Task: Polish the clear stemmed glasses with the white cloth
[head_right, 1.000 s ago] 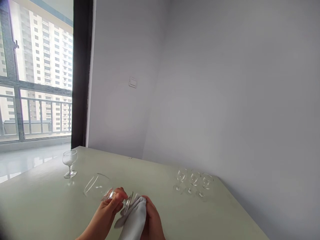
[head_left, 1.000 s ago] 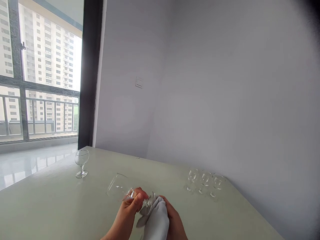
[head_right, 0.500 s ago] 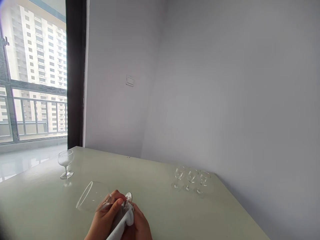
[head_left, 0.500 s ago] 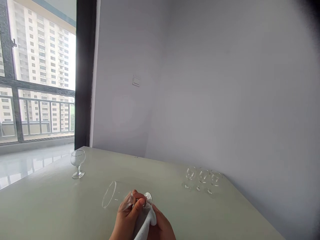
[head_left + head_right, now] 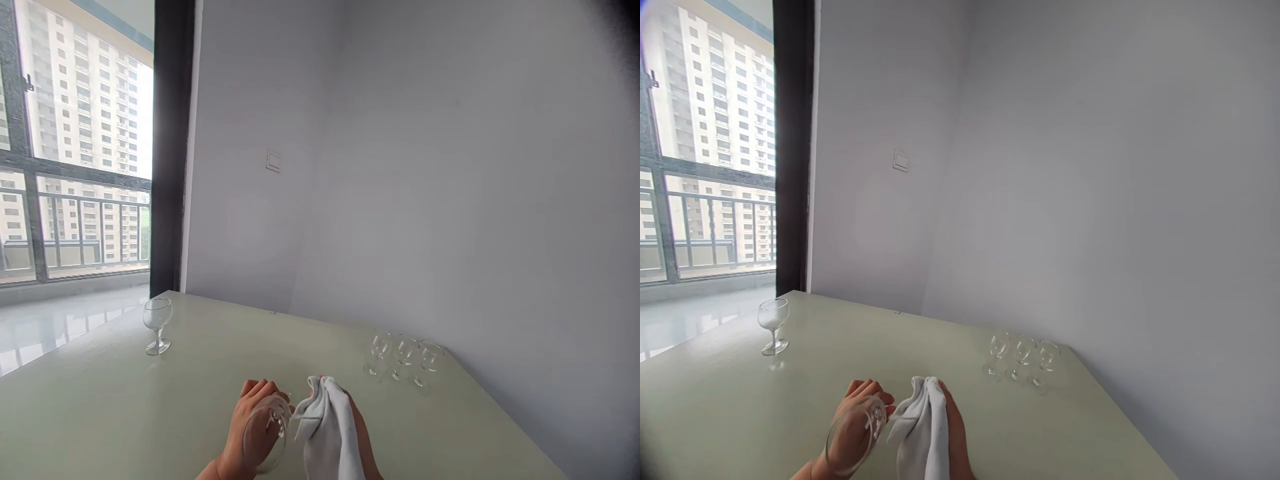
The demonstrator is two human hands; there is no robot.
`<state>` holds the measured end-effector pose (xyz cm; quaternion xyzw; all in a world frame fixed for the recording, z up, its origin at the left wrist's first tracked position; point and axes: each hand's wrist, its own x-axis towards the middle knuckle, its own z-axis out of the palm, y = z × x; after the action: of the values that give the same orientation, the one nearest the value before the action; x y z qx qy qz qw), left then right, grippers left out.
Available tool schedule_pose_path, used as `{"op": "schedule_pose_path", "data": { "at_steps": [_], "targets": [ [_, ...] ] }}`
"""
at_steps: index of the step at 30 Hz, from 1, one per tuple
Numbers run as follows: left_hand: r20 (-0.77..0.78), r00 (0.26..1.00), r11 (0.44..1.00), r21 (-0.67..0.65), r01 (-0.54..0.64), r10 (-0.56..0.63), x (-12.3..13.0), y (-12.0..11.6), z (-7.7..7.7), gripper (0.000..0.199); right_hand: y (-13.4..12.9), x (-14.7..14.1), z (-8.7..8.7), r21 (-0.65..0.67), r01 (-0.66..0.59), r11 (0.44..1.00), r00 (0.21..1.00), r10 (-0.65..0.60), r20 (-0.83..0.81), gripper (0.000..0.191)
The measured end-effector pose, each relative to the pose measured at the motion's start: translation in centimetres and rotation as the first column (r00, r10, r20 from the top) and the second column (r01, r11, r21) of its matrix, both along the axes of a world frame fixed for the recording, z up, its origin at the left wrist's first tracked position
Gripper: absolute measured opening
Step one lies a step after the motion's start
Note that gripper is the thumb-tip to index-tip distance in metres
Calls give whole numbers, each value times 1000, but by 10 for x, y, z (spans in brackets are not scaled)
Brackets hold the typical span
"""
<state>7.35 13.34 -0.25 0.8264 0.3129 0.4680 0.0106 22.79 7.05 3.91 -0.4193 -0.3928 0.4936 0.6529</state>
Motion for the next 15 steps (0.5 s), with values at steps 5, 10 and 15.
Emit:
{"op": "schedule_pose_path", "data": {
  "at_steps": [5, 10, 15],
  "targets": [
    [156, 985, 991, -117, -61, 79, 1, -1, 4, 26, 0, 18, 15, -146, -47, 988, 997, 54, 46, 19],
    [333, 931, 861, -507, 46, 146, 0, -15, 24, 28, 2, 0, -1, -74, -84, 994, 992, 90, 86, 31],
    [504, 864, 744, -574, 341, -7, 16, -37, 25, 32, -2, -23, -23, 16, -69, 998, 907, 56, 417, 41]
  ]
}}
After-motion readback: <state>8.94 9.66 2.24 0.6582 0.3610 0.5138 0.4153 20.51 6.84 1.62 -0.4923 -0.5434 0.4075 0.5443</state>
